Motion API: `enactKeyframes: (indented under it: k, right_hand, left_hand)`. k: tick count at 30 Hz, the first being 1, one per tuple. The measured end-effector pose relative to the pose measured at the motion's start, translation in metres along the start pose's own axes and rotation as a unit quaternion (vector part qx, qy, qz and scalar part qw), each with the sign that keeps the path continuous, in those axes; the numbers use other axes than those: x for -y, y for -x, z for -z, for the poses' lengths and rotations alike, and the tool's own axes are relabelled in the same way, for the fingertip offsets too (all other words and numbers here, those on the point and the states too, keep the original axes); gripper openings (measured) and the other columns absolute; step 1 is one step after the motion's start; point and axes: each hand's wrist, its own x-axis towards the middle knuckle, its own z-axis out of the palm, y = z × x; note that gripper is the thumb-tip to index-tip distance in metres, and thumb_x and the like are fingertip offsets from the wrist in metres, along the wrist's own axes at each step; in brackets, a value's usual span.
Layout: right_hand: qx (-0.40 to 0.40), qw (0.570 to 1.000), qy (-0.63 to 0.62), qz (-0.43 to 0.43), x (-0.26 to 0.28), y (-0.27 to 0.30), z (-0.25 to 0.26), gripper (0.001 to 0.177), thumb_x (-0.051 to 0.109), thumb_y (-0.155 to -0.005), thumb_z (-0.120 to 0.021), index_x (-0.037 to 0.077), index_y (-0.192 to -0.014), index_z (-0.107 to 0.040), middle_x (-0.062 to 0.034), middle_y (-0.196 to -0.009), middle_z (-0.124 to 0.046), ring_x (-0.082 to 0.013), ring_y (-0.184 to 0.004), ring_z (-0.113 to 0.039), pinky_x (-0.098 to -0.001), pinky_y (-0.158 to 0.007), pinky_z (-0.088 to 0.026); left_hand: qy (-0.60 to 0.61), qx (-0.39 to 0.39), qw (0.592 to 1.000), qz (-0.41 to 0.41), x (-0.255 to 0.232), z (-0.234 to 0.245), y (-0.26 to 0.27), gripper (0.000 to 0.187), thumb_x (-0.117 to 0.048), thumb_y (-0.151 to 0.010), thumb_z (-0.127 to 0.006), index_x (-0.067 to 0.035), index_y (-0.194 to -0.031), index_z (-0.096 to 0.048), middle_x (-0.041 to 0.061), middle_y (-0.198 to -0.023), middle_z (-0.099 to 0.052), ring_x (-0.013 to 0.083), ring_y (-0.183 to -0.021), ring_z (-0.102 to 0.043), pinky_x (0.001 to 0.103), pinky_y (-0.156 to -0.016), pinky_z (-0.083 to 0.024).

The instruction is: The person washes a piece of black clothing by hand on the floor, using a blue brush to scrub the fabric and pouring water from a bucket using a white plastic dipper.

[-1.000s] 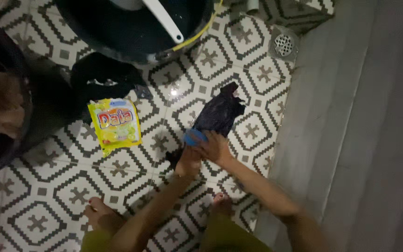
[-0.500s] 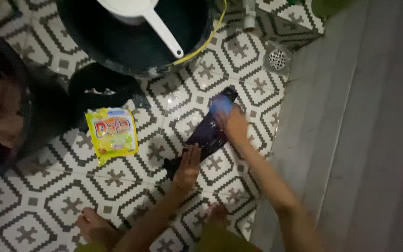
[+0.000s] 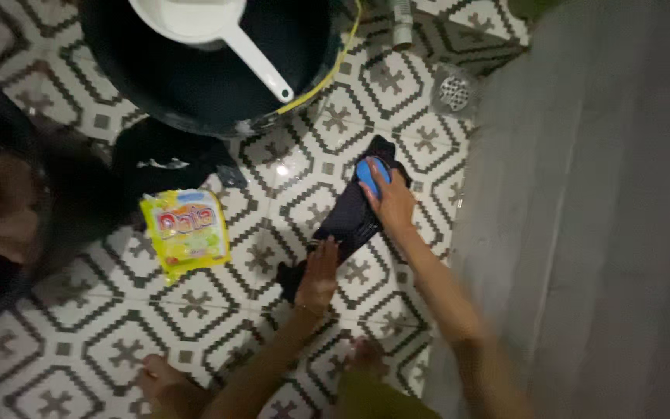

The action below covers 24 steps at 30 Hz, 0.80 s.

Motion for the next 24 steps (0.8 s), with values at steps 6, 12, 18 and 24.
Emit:
enactKeyframes:
  k: [6, 12, 18, 24]
  right_hand:
    - [-0.037, 0.992, -0.113, -0.042, -0.021, 0.071, -0.010, 0.059, 0.039, -0.112, -0.075, 0.026, -0.165, -0.053, -0.0218, -0.124, -0.072, -0.0360, -0.098, -0.077, -0.0435, -0.077, -0.062]
    - [0.125, 0.985, -0.117, 0.008, -0.005, 0.165, -0.047, 0.059, 0.028, -0.094, -0.076, 0.029, -0.151, -0.059, -0.0156, -0.120, -0.076, -0.0343, -0.103, -0.078, -0.0445, -0.090, -0.062]
    - [-0.058, 0.985, -0.084, -0.140, -0.022, 0.084, 0.011, 0.060, 0.037, -0.109, -0.072, 0.027, -0.166, -0.053, -0.0217, -0.128, -0.073, -0.0363, -0.099, -0.076, -0.0482, -0.081, -0.065]
    - [0.005, 0.990, -0.133, 0.034, -0.001, 0.155, -0.024, 0.070, 0.046, -0.102, -0.080, 0.017, -0.159, -0.053, -0.0205, -0.126, -0.075, -0.0369, -0.099, -0.076, -0.0536, -0.085, -0.064]
  left_hand:
    - [0.119, 0.072, 0.990, 0.025, 0.015, 0.035, -0.006, 0.082, -0.023, -0.107, -0.056, -0.001, -0.175, -0.017, 0.017, -0.185, -0.014, 0.0301, -0.169, -0.016, 0.048, -0.137, -0.019]
    - [0.047, 0.050, 0.996, 0.057, 0.022, 0.046, 0.019, 0.081, -0.030, -0.111, -0.056, 0.003, -0.175, -0.018, 0.018, -0.186, -0.009, 0.0302, -0.171, -0.013, 0.052, -0.137, -0.019]
    - [0.072, 0.065, 0.995, 0.039, 0.021, 0.049, 0.016, 0.080, -0.019, -0.107, -0.059, 0.005, -0.174, -0.021, 0.022, -0.185, -0.008, 0.0352, -0.171, -0.010, 0.054, -0.136, -0.018]
    - [0.063, -0.041, 0.996, 0.037, 0.019, 0.032, 0.021, 0.077, -0.015, -0.112, -0.058, 0.007, -0.175, -0.021, 0.022, -0.188, -0.007, 0.0351, -0.173, -0.013, 0.053, -0.140, -0.019]
